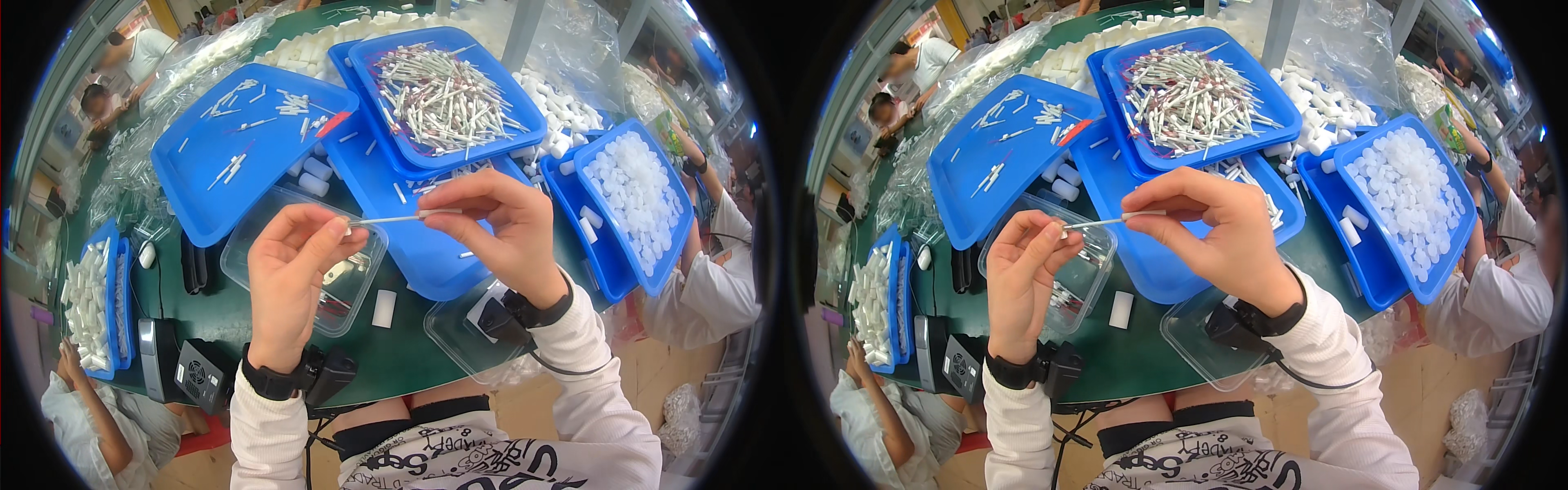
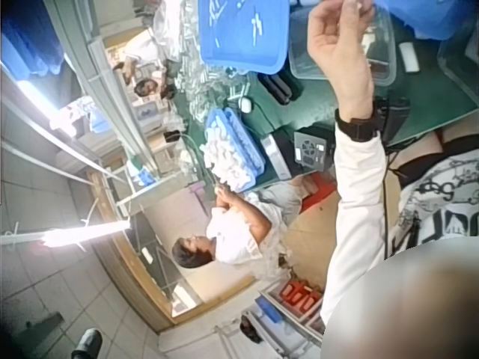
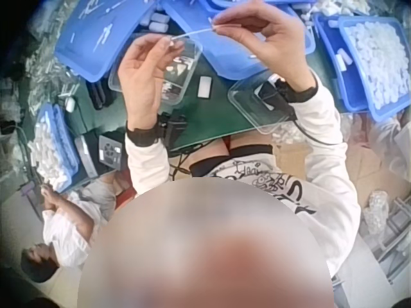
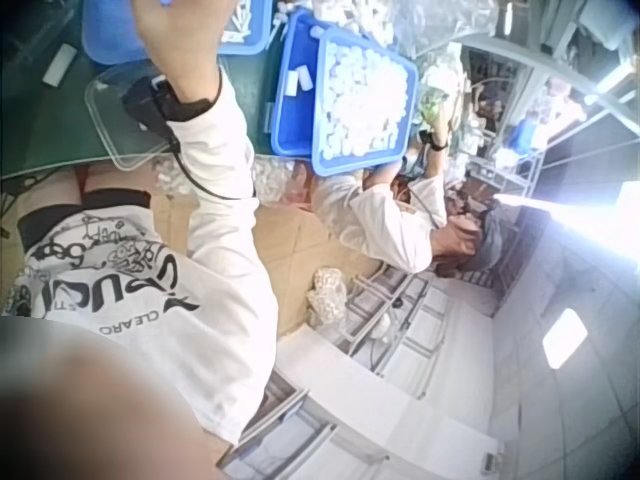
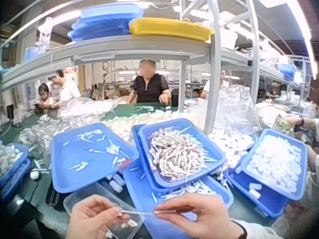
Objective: The person repeatedly picks a thin stick and a white cotton tip from blue trays, inserts the tip onto the stick, and places the assembled swab into a clear plastic container. The process is repeated continuously throughout the clip.
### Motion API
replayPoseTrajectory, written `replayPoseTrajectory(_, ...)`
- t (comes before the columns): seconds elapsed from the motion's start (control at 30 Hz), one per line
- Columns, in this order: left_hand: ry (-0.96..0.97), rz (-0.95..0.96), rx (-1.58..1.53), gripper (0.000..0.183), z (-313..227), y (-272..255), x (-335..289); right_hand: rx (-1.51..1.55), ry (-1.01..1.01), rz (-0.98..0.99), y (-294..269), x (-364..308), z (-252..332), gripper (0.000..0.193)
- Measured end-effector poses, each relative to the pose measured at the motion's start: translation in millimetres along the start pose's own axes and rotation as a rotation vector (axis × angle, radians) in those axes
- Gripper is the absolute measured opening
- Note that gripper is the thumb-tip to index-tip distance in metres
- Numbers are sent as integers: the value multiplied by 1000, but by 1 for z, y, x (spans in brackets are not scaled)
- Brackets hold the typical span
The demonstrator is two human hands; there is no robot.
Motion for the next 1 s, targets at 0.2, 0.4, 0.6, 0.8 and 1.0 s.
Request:
replayPoseTrajectory(0.2, -6, -8, -8, 11, 2, -2, 0, 26, -8, 11, 4, -1, -1, 16)
replayPoseTrajectory(0.4, -33, 22, 55, 12, 5, 3, -2, -27, 6, 1, 7, -2, -2, 16)
replayPoseTrajectory(0.6, 85, 125, 330, 16, -1, 27, -8, -448, -112, 33, 10, -2, -2, 15)
replayPoseTrajectory(0.8, 170, 82, 450, 10, -7, 20, -9, -423, -192, 120, 20, -5, 11, 12)
replayPoseTrajectory(1.0, 137, 79, 451, 11, -1, 20, -8, -567, -384, 91, 21, -10, 15, 15)
Point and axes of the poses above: each hand's wrist, its own x-axis towards the middle knuckle, its own y-axis out of the palm, z = x × y, the point moved 9 cm from there along x, towards the middle knuckle, and after that the axes turned 5 degrees about -x, right-handed, at the moved point
